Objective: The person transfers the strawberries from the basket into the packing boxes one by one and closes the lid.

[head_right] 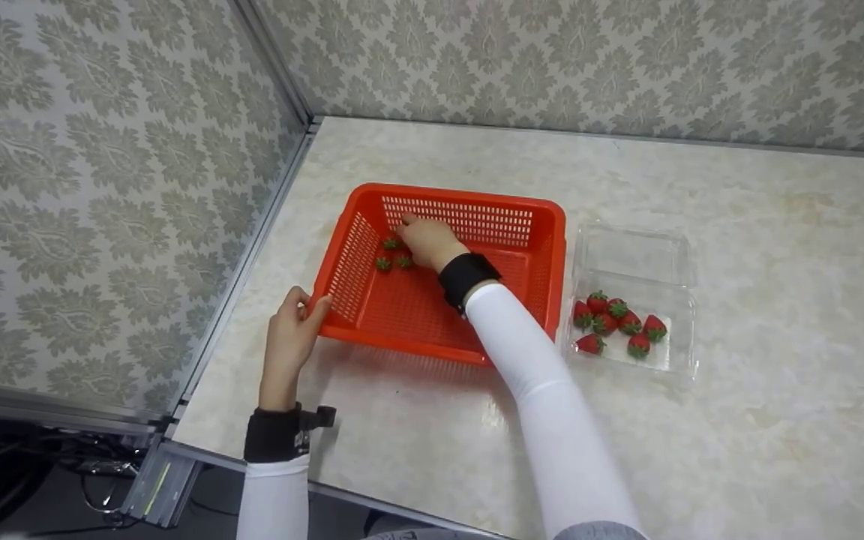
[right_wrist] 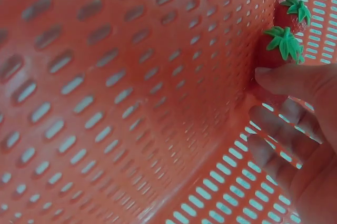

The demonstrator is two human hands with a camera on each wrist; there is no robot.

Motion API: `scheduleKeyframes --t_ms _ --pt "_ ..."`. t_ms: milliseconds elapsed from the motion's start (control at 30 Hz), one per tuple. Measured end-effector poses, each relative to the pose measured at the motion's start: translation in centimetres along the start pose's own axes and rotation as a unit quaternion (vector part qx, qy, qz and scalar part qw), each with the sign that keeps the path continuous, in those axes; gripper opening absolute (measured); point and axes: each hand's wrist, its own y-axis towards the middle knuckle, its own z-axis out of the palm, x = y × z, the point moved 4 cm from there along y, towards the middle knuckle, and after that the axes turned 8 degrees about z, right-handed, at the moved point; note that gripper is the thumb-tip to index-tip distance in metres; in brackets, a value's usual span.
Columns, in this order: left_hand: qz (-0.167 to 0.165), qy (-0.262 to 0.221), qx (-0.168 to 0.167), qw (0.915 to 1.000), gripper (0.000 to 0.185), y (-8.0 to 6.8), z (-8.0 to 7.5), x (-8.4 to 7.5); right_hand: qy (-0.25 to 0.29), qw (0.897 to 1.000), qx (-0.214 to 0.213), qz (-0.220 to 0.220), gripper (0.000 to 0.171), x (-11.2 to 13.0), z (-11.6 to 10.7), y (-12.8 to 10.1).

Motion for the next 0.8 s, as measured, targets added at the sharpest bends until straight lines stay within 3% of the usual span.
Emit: scheduleKeyframes --t_ms 500,800 --pt "0.005 0.022 -0.003 0.9997 0.03 -0.1 0.1 -0.2 0.028 0.999 0.015 0.018 0.027 -0.9 0.2 -1.7" --pt "-0.001 0.017 0.0 0.9999 0.03 -0.2 0.1 -0.1 0.058 0.998 0.002 0.035 0.021 -1.9 -2.2 -4.4"
